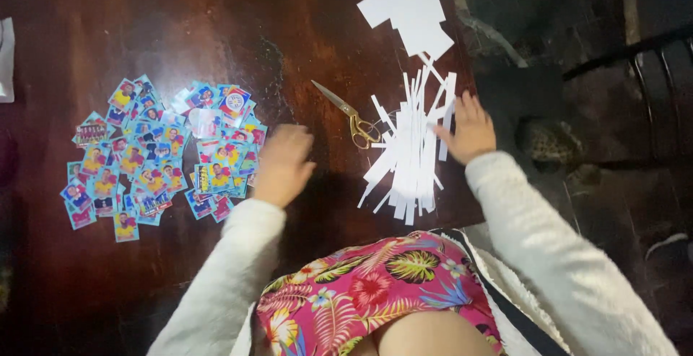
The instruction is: Cutting sheets of printed sticker cards into individual strips and cards using scissors.
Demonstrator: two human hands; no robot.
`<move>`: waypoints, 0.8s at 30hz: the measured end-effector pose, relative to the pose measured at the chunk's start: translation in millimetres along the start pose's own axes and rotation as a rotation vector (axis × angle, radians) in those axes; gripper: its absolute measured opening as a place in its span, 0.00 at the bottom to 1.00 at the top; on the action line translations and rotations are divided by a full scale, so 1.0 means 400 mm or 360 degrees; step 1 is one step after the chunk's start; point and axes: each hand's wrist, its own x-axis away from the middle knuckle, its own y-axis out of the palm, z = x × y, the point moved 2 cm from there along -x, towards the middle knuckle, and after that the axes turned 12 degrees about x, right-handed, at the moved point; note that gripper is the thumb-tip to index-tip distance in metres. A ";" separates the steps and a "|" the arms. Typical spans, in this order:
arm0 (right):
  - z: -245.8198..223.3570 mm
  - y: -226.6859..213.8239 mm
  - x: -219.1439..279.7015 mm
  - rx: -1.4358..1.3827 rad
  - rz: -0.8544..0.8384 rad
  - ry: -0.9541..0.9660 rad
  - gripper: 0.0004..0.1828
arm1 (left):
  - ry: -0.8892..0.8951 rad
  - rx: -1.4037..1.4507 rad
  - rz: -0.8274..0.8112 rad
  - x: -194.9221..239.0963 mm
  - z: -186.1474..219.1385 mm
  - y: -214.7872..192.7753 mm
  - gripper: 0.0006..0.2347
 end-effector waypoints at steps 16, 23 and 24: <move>-0.047 -0.087 0.301 -0.0042 -0.0366 -0.0112 0.49 | 0.0242 -0.0317 -0.0458 -0.189 -0.037 0.160 0.18; 0.007 -0.024 0.386 -0.0280 -0.0295 -0.0287 0.50 | 0.0192 -0.0615 -0.0427 -0.099 -0.026 0.167 0.21; 0.023 -0.002 0.397 -0.0417 -0.0123 -0.0376 0.50 | 0.0216 -0.0623 -0.0376 -0.089 0.008 0.172 0.21</move>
